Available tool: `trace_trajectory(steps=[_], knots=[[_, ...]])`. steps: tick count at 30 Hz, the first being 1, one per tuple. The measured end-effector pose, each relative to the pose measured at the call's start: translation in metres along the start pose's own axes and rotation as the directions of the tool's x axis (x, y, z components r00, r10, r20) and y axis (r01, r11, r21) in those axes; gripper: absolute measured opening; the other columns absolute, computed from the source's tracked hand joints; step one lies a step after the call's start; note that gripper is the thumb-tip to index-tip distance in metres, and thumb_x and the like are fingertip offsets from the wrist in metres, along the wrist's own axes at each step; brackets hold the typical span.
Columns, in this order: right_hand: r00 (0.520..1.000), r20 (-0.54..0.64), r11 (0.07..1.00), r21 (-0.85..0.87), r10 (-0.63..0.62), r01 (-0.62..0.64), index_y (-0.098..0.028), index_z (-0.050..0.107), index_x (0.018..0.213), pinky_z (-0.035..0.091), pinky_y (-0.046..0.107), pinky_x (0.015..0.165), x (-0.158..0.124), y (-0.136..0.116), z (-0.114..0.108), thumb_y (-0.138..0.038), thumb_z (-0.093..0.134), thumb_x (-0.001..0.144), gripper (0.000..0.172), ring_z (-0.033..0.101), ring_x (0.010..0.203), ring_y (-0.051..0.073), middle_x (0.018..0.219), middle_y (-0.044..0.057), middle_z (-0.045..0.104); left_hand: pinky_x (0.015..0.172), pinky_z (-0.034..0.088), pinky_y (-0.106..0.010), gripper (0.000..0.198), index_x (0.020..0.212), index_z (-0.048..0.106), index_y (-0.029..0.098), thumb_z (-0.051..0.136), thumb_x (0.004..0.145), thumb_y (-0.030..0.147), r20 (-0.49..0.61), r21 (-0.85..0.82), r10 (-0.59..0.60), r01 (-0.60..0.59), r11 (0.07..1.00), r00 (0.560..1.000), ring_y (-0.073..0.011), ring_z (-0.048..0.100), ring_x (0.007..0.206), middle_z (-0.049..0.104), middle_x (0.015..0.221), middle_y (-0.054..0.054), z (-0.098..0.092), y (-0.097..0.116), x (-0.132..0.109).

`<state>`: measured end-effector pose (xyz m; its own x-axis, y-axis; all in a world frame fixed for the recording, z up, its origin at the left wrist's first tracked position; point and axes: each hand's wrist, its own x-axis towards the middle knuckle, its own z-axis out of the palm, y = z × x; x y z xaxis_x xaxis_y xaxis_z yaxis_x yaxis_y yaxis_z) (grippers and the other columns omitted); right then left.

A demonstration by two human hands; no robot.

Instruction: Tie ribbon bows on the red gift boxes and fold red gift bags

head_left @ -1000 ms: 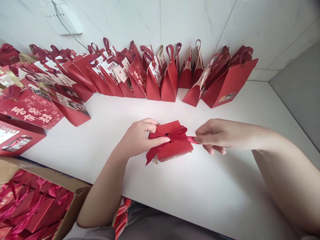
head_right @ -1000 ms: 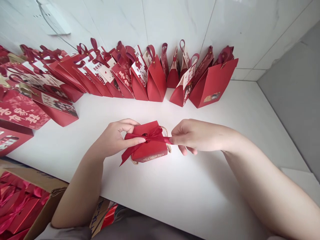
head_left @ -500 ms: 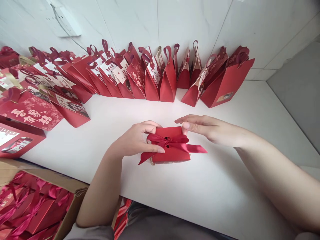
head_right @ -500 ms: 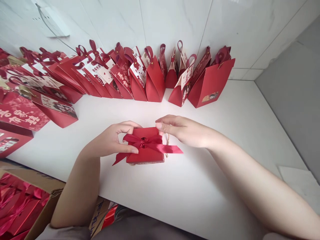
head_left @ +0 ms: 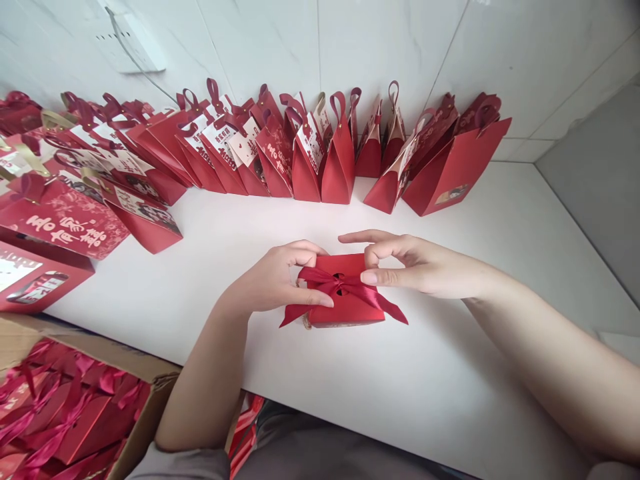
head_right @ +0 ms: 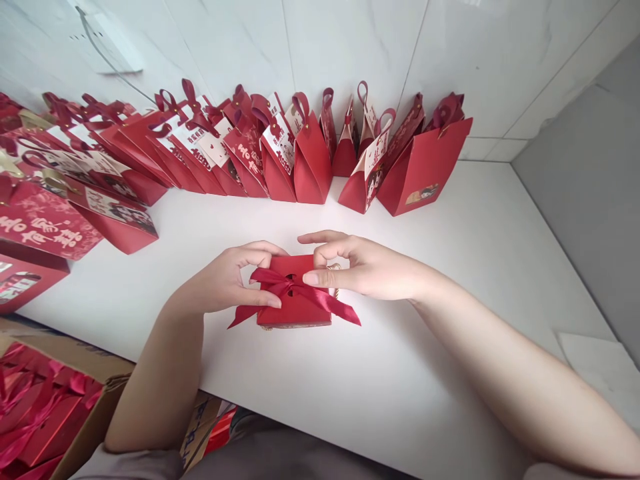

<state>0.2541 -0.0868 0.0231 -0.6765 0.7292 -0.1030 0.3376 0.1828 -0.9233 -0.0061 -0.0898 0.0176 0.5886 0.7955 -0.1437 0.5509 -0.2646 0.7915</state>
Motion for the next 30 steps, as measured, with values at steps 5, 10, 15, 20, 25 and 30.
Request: trace_trajectory(steps=[5, 10, 15, 20, 25, 30], knots=[[0.996, -0.031, 0.996, -0.033, -0.087, 0.086, -0.019, 0.058, 0.066, 0.035, 0.048, 0.107, 0.002, 0.006, 0.002, -0.041, 0.061, 0.088, 0.031, 0.041, 0.138, 0.028, 0.143, 0.006, 0.049, 0.082, 0.052, -0.033, 0.031, 0.077, 0.069, 0.021, 0.078, 0.068, 0.049, -0.006, 0.029, -0.006, 0.006, 1.0, 1.0, -0.0234, 0.062, 0.101, 0.06, 0.122, -0.006, 0.0, 0.002, -0.001], [0.985, -0.079, 0.988, -0.039, -0.151, 0.149, -0.019, 0.053, 0.065, 0.038, 0.044, 0.102, 0.006, 0.011, 0.004, -0.03, 0.057, 0.09, 0.028, 0.044, 0.135, 0.028, 0.139, 0.008, 0.053, 0.088, 0.05, -0.034, 0.033, 0.072, 0.066, 0.02, 0.08, 0.066, 0.05, -0.029, 0.036, 0.01, -0.009, 0.999, 1.0, -0.0228, 0.062, 0.101, 0.061, 0.12, -0.005, 0.002, 0.003, 0.0], [0.981, -0.089, 0.984, -0.042, -0.174, 0.171, -0.02, 0.057, 0.065, 0.037, 0.042, 0.104, 0.009, 0.015, 0.008, -0.032, 0.059, 0.091, 0.028, 0.042, 0.137, 0.026, 0.136, 0.007, 0.056, 0.081, 0.049, -0.032, 0.044, 0.057, 0.055, 0.016, 0.068, 0.078, 0.053, -0.192, 0.029, -0.009, 0.015, 0.999, 0.981, -0.0203, 0.064, 0.093, 0.065, 0.111, -0.006, 0.013, 0.002, 0.003], [0.982, -0.085, 0.985, -0.018, -0.17, 0.169, -0.02, 0.058, 0.064, 0.036, 0.043, 0.105, 0.009, 0.016, 0.009, -0.04, 0.058, 0.092, 0.034, 0.043, 0.136, 0.026, 0.136, 0.006, 0.056, 0.077, 0.046, -0.033, 0.058, 0.048, 0.035, 0.017, 0.07, 0.074, 0.054, -0.29, 0.206, 0.087, -0.027, 0.978, 0.953, -0.0204, 0.06, 0.087, 0.066, 0.085, -0.004, 0.024, 0.002, 0.009], [0.97, -0.148, 0.981, -0.02, -0.192, 0.191, -0.02, 0.054, 0.066, 0.042, 0.04, 0.097, 0.014, 0.023, 0.016, -0.039, 0.062, 0.09, 0.032, 0.055, 0.123, 0.025, 0.134, 0.007, 0.057, 0.084, 0.043, -0.034, 0.063, 0.054, 0.021, 0.017, 0.069, 0.077, 0.05, -0.238, 0.316, 0.164, -0.084, 0.945, 0.957, -0.0136, 0.045, 0.065, 0.042, 0.056, 0.003, 0.024, 0.003, 0.012], [0.973, -0.168, 0.981, 0.087, -0.158, 0.174, -0.019, 0.05, 0.068, 0.048, 0.038, 0.084, 0.02, 0.034, 0.022, -0.039, 0.057, 0.092, 0.033, 0.065, 0.1, 0.022, 0.128, 0.009, 0.063, 0.102, 0.034, -0.04, 0.065, 0.057, 0.018, 0.017, 0.071, 0.074, 0.051, -0.232, 0.334, 0.145, -0.061, 0.94, 0.962, -0.0112, 0.039, 0.062, 0.031, 0.056, 0.006, 0.023, 0.002, 0.013]])
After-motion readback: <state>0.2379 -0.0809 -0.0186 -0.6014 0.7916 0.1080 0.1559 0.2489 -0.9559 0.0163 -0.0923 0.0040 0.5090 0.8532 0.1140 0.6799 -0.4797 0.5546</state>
